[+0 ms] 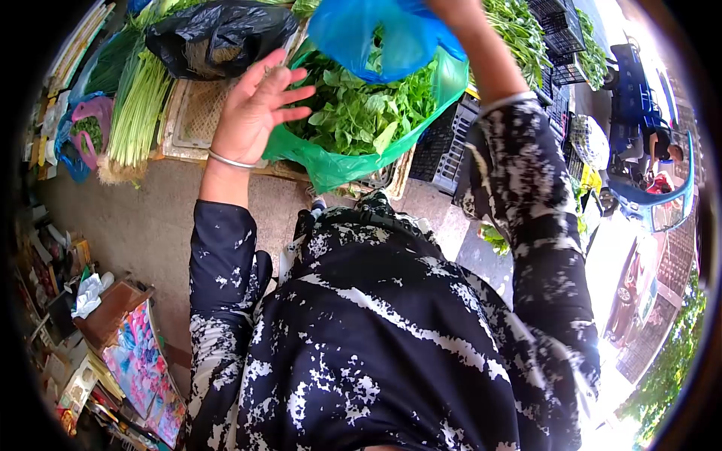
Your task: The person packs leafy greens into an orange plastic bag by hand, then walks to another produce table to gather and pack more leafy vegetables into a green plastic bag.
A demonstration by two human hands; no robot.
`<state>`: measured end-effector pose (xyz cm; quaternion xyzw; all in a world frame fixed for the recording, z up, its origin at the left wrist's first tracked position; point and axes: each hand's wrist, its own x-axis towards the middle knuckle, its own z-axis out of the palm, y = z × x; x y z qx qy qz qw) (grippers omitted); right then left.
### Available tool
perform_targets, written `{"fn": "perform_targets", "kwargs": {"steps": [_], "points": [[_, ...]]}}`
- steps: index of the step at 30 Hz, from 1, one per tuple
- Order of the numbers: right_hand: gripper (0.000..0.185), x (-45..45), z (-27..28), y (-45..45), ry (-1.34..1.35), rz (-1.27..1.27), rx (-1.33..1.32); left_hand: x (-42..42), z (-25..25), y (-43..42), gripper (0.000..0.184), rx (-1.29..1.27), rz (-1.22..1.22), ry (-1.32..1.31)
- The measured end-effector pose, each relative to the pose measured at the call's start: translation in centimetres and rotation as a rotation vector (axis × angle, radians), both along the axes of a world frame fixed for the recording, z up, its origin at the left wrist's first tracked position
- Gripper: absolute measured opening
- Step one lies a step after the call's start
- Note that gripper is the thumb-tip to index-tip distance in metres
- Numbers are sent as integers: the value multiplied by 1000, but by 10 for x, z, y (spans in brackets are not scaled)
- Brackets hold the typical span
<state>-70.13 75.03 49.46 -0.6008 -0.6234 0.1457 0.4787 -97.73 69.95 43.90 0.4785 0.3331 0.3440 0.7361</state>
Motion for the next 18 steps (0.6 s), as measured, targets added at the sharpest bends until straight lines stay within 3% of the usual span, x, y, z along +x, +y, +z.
{"fn": "perform_targets", "kwargs": {"steps": [1, 2, 3, 5, 7, 9, 11, 14, 15, 16, 17, 18], "points": [[16, -23, 11, -3, -379, -57, -45, 4, 4, -2, 61, -133, -35, -196], [18, -50, 9, -4, -494, 45, 127, 7, 2, -1, 76, -135, -67, -273], [21, -75, 4, -5, -601, 147, 295, 10, 4, 2, 77, -200, -75, -469], [22, -115, 3, -11, -720, 462, 161, 8, 16, 12, 69, -235, -57, -590], [25, -140, -1, -20, -748, 588, 167, 2, 33, 14, 49, -348, 421, -466], [28, -146, 6, -18, -742, 681, 66, -19, 20, 24, 39, -294, 523, -430], [29, -147, 19, -16, -437, 854, 345, -45, 22, 24, 32, -314, 667, -524], [26, -109, 32, -21, -130, 646, 509, -109, 18, 26, 35, -174, 867, -499], [23, -89, 29, -25, -125, 513, 353, -138, 12, 26, 37, -74, 815, -541], [24, -73, 27, -38, -43, 286, 50, -154, 11, 23, 37, -5, 923, -438], [23, -39, -16, -25, -17, 235, 95, -173, 1, 21, 36, 128, 953, -377], [22, -24, -32, -43, -74, 5, -83, -183, -5, 18, 35, 277, 987, -248]]}}
